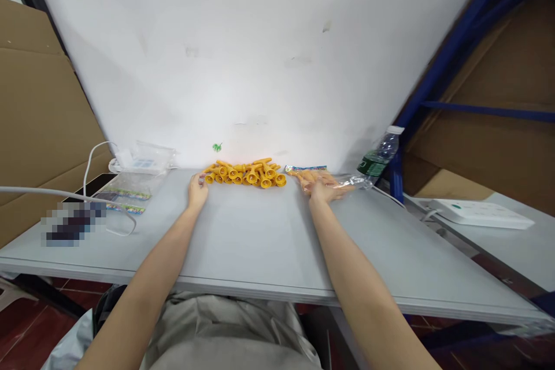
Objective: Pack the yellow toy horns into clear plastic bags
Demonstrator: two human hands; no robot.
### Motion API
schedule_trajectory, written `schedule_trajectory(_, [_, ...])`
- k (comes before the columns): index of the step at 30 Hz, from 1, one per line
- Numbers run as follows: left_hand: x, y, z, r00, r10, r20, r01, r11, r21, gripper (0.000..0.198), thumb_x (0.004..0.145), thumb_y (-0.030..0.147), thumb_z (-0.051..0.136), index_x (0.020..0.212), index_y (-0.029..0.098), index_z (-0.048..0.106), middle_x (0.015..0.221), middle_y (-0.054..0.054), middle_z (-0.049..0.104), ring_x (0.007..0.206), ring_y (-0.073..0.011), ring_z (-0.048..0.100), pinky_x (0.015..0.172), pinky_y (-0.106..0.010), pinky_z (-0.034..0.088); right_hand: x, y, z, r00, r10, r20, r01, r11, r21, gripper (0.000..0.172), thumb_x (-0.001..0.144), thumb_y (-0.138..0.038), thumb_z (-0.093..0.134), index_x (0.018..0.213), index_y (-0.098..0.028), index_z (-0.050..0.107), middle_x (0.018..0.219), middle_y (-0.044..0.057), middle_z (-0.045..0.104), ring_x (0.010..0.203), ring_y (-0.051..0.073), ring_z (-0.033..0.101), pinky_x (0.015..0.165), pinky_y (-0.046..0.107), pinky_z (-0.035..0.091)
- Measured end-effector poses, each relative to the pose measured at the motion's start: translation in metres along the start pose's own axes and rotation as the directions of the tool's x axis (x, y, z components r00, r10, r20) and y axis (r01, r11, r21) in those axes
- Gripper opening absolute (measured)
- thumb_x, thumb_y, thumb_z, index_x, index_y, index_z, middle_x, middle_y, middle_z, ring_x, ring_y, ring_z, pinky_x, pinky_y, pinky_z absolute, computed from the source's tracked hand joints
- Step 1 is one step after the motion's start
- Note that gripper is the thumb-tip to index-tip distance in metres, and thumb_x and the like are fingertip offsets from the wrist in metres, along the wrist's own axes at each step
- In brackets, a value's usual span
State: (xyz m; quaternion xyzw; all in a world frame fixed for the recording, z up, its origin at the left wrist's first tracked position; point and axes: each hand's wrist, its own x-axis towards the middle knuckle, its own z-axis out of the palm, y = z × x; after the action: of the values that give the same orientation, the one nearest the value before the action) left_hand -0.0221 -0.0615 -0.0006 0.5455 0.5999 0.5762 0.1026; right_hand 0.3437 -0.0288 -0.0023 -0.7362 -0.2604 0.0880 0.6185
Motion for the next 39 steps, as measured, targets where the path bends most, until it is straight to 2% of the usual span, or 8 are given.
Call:
schedule_trajectory(3, [0.0,-0.002,0.0,1.0,0.004,0.004,-0.004,1.0,0.0,0.027,0.073,0.004,0.047,0.093,0.017,0.058,0.102,-0.006,0.063,0.073,-0.013,0.06,0.08,-0.03,0.049,-0.008,-0.005,-0.01,0.992,-0.079,-0.098,0.057,0.976,-0.211,0.077,0.081,-0.029,0.05,0.143,-0.003,0.013,0.15,0.027,0.014,0.142,0.034,0.006,0.112,0.056,0.01])
schedule_trajectory(6, [0.0,-0.002,0.0,1.0,-0.003,0.003,0.003,1.0,-0.002,0.027,0.073,0.005,0.047,0.094,0.017,0.058,0.102,-0.006,0.063,0.073,-0.0132,0.059,0.08,-0.031,0.049,-0.015,-0.008,-0.021,0.964,-0.228,0.139,0.265,0.877,-0.401,0.063,0.084,-0.033,0.042,0.14,-0.005,0.031,0.15,0.021,0.023,0.142,0.033,0.006,0.109,0.062,-0.001])
schedule_trajectory(8, [0.0,-0.003,0.001,1.0,-0.004,0.002,0.004,1.0,-0.008,0.027,0.073,0.005,0.047,0.093,0.018,0.058,0.102,-0.006,0.063,0.073,-0.013,0.059,0.08,-0.031,0.049,-0.017,-0.009,-0.024,0.94,-0.21,0.27,0.32,0.818,-0.478,0.058,0.086,-0.038,0.037,0.135,-0.008,0.041,0.148,0.019,0.03,0.141,0.032,0.012,0.107,0.064,-0.004])
schedule_trajectory(11, [-0.001,-0.003,0.001,1.0,-0.003,0.003,0.003,1.0,-0.012,0.027,0.073,0.005,0.047,0.093,0.018,0.058,0.102,-0.005,0.063,0.072,-0.0128,0.059,0.08,-0.031,0.049,-0.017,-0.011,-0.026,0.926,-0.17,0.337,0.339,0.768,-0.543,0.065,0.084,-0.05,0.037,0.135,-0.01,0.042,0.148,0.018,0.03,0.139,0.033,0.015,0.106,0.065,-0.002])
schedule_trajectory(24, [0.001,-0.002,0.001,1.0,-0.005,0.004,0.005,1.0,-0.015,0.026,0.072,0.003,0.046,0.09,0.018,0.057,0.099,-0.006,0.063,0.072,-0.0131,0.058,0.078,-0.031,0.049,-0.014,-0.007,-0.023,0.955,-0.143,0.258,0.273,0.765,-0.584,0.067,0.082,-0.045,0.041,0.138,-0.009,0.038,0.148,0.02,0.03,0.138,0.036,0.016,0.106,0.066,0.001])
schedule_trajectory(30, [0.0,-0.001,0.0,1.0,0.018,0.026,-0.018,1.0,0.011,0.027,0.071,0.003,0.046,0.091,0.018,0.058,0.099,-0.005,0.063,0.071,-0.0123,0.058,0.078,-0.029,0.048,-0.015,-0.006,-0.022,0.94,-0.259,0.221,0.339,0.778,-0.53,0.062,0.083,-0.043,0.04,0.132,-0.005,0.043,0.145,0.023,0.033,0.137,0.036,0.018,0.106,0.064,0.008])
schedule_trajectory(33, [-0.001,-0.001,0.0,0.998,0.037,0.043,-0.038,0.999,0.038,0.027,0.071,0.003,0.045,0.089,0.018,0.058,0.099,-0.004,0.062,0.072,-0.0129,0.059,0.078,-0.029,0.048,-0.019,-0.014,-0.023,0.876,-0.426,0.228,0.482,0.744,-0.463,0.054,0.086,-0.036,0.036,0.13,-0.005,0.045,0.143,0.022,0.035,0.137,0.034,0.019,0.105,0.062,0.016])
schedule_trajectory(39, [0.003,0.003,-0.002,0.995,0.087,0.057,-0.095,0.985,0.146,0.027,0.072,0.004,0.045,0.089,0.018,0.059,0.098,-0.006,0.061,0.089,-0.0189,0.06,0.088,-0.036,0.046,-0.044,-0.043,-0.02,0.649,-0.689,0.322,0.76,0.606,-0.234,0.04,0.088,-0.025,0.032,0.122,-0.012,0.049,0.137,0.019,0.041,0.129,0.028,0.036,0.104,0.051,0.027])
